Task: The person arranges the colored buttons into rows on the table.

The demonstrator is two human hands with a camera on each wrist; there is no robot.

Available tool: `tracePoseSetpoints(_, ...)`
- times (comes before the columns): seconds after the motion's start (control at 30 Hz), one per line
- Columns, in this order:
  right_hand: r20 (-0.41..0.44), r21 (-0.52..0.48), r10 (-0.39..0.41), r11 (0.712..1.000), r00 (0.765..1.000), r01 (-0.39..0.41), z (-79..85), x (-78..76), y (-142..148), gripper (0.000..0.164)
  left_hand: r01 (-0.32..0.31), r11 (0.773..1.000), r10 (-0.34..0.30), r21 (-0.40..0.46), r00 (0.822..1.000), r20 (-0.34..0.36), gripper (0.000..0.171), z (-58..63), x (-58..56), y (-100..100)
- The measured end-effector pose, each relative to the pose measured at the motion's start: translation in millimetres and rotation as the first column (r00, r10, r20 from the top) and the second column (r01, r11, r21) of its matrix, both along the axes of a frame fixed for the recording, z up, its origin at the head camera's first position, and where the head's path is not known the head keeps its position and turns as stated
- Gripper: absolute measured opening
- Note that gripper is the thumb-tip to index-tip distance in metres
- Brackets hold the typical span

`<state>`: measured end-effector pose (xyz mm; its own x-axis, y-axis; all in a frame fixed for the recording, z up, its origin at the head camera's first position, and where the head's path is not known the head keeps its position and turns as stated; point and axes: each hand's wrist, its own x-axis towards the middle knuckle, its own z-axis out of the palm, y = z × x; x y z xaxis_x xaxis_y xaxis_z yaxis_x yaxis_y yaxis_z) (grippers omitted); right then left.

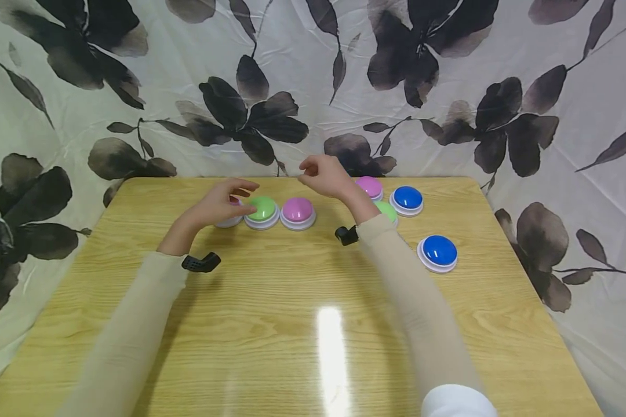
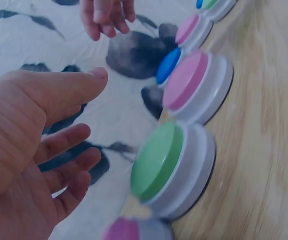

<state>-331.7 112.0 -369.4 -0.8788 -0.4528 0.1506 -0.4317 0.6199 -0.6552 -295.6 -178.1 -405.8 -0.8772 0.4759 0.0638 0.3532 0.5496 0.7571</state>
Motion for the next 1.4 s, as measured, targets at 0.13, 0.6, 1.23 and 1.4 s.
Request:
tracePoseSetpoints(0.13,0.014,-0.015,-0.025,1.0,1.0,0.026,-7.3,3.7,16.9,0.026,0.015,0.999,-0.016,0.031,0.999,0.03,0.054,-1.4,0.6,16.6)
tracePoseSetpoints(0.6,0.068,0.006,-0.129,0.992,0.989,0.128,-31.4,15.5,70.6,0.032,0.068,0.988,-0.081,0.14,0.992,0.092,0.045,-10.6,0.0,71.7)
tracePoseSetpoints(1.23,0.097,0.042,-0.224,0.974,0.97,0.221,-54.2,27.8,137.4,0.044,0.012,0.972,-0.027,0.233,0.998,0.06,0.047,-34.8,-0.7,158.9)
tracePoseSetpoints(1.4,0.086,0.076,-0.24,0.969,0.967,0.234,-62.5,29.5,150.0,0.048,-0.025,0.976,0.005,0.215,0.996,0.093,0.049,-41.5,1.4,178.0)
